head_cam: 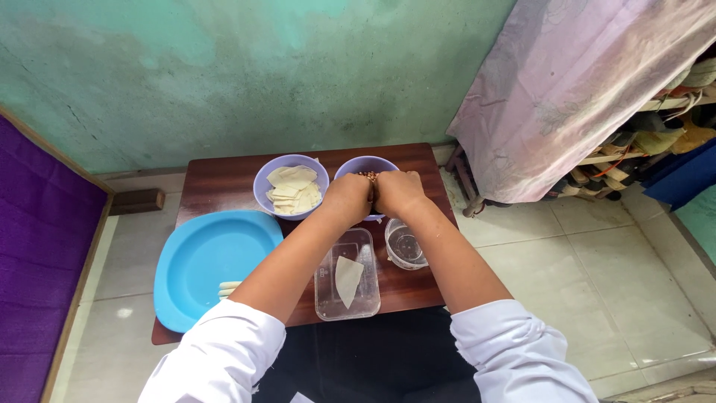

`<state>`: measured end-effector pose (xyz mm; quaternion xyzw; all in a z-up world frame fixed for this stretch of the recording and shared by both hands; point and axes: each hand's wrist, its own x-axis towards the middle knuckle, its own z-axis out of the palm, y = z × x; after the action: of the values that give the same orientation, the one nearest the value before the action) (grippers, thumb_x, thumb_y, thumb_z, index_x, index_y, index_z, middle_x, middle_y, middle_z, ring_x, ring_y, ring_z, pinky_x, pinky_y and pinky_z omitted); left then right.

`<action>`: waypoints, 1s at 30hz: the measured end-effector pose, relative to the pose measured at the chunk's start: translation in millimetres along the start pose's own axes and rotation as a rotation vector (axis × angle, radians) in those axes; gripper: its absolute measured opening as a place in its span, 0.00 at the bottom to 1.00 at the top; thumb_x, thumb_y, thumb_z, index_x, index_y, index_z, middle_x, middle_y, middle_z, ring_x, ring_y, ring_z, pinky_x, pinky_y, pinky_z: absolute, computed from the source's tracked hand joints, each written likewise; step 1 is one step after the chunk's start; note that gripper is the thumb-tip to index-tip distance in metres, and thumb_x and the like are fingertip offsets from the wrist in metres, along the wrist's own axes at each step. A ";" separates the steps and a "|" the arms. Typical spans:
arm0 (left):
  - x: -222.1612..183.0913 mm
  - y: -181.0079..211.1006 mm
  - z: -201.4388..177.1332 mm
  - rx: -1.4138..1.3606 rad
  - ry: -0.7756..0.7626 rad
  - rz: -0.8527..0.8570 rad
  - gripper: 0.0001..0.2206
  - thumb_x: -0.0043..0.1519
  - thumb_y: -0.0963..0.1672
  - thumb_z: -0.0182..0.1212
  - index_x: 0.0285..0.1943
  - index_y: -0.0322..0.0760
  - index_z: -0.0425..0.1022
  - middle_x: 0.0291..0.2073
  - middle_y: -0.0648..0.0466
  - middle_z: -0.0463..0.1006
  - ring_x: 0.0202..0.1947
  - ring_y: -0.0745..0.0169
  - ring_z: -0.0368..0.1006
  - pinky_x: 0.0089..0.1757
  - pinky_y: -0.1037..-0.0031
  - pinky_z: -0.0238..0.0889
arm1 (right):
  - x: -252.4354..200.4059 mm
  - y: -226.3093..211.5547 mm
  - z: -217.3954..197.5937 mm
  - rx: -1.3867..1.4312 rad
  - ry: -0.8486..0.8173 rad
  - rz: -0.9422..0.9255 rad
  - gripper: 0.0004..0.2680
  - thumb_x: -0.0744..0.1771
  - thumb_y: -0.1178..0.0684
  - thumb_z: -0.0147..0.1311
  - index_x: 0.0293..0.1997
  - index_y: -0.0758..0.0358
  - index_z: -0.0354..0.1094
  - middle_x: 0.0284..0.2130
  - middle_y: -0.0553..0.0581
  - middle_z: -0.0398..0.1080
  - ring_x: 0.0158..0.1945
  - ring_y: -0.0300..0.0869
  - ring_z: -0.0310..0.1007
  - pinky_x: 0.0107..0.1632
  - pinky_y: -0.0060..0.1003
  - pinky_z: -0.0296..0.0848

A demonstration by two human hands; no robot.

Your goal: Wrapping individual peanuts in small squares of dough to create nut rolls for processing.

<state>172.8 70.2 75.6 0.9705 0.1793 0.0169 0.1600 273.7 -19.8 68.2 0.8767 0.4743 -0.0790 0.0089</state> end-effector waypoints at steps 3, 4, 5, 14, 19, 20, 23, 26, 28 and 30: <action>10.3 -5.4 12.0 0.022 0.023 0.004 0.08 0.55 0.40 0.61 0.40 0.34 0.84 0.33 0.43 0.84 0.40 0.38 0.82 0.42 0.54 0.77 | 11.4 3.3 14.5 -0.004 0.006 0.014 0.10 0.60 0.51 0.56 0.39 0.56 0.81 0.35 0.58 0.81 0.48 0.57 0.81 0.55 0.52 0.69; 8.2 -5.8 11.9 0.022 0.022 0.001 0.08 0.55 0.40 0.61 0.40 0.34 0.84 0.33 0.43 0.84 0.40 0.38 0.82 0.42 0.54 0.77 | 9.5 2.7 11.9 -0.003 0.005 0.011 0.10 0.60 0.51 0.56 0.39 0.56 0.81 0.35 0.58 0.81 0.48 0.57 0.81 0.55 0.52 0.69; 6.3 -6.4 11.7 0.001 0.030 -0.001 0.08 0.55 0.40 0.61 0.40 0.34 0.84 0.33 0.42 0.84 0.40 0.38 0.82 0.42 0.53 0.77 | 7.9 1.9 9.2 -0.004 0.009 0.008 0.10 0.60 0.50 0.56 0.39 0.56 0.81 0.35 0.58 0.81 0.48 0.57 0.81 0.55 0.51 0.69; -0.1 -13.4 11.8 -0.061 0.091 -0.001 0.08 0.57 0.40 0.60 0.40 0.41 0.85 0.32 0.45 0.84 0.40 0.40 0.82 0.43 0.56 0.77 | -19.7 7.0 -16.1 0.017 0.101 -0.028 0.10 0.61 0.39 0.55 0.36 0.44 0.81 0.33 0.54 0.81 0.49 0.53 0.80 0.54 0.47 0.67; -43.5 0.0 -5.2 -0.249 0.261 0.045 0.08 0.58 0.40 0.61 0.42 0.45 0.83 0.32 0.47 0.83 0.41 0.43 0.81 0.44 0.57 0.75 | -56.0 13.7 -23.5 0.143 0.336 -0.152 0.08 0.61 0.38 0.59 0.29 0.44 0.79 0.27 0.50 0.79 0.41 0.50 0.78 0.48 0.47 0.67; -57.0 4.2 -11.7 -0.307 0.322 0.076 0.07 0.57 0.39 0.61 0.40 0.45 0.82 0.31 0.49 0.83 0.41 0.45 0.81 0.44 0.58 0.74 | -70.4 9.1 -29.2 0.208 0.428 -0.196 0.08 0.61 0.38 0.60 0.29 0.46 0.79 0.26 0.50 0.79 0.40 0.48 0.77 0.47 0.45 0.66; -95.5 6.4 0.4 -0.364 0.491 0.187 0.07 0.53 0.38 0.64 0.35 0.46 0.79 0.27 0.53 0.81 0.37 0.48 0.78 0.40 0.60 0.72 | -110.8 -5.0 -33.6 0.326 0.571 -0.276 0.07 0.62 0.40 0.62 0.30 0.46 0.77 0.26 0.48 0.78 0.38 0.44 0.76 0.47 0.42 0.66; -140.2 10.7 12.7 -0.332 0.751 0.353 0.07 0.54 0.39 0.66 0.32 0.48 0.78 0.26 0.59 0.80 0.32 0.54 0.77 0.37 0.67 0.71 | -143.4 -21.8 -13.5 0.378 0.702 -0.394 0.04 0.62 0.45 0.64 0.31 0.46 0.75 0.26 0.45 0.76 0.35 0.42 0.75 0.43 0.39 0.68; -171.3 14.7 10.5 -0.294 0.893 0.434 0.06 0.56 0.40 0.66 0.32 0.50 0.78 0.28 0.63 0.81 0.30 0.60 0.78 0.37 0.72 0.71 | -169.8 -41.1 -10.2 0.387 0.777 -0.476 0.03 0.61 0.49 0.64 0.31 0.47 0.73 0.26 0.45 0.74 0.33 0.42 0.75 0.41 0.38 0.69; -203.5 16.8 4.4 -0.412 0.831 0.525 0.05 0.61 0.35 0.62 0.35 0.35 0.78 0.32 0.52 0.83 0.30 0.58 0.78 0.41 0.68 0.69 | -204.4 -68.7 -22.5 0.506 0.771 -0.492 0.03 0.59 0.61 0.59 0.28 0.57 0.70 0.27 0.48 0.75 0.28 0.42 0.73 0.36 0.35 0.72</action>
<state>-11.3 -18.0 81.8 0.8428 -0.0283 0.4741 0.2531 109.4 -149.8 124.5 0.6796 0.6013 0.1375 -0.3972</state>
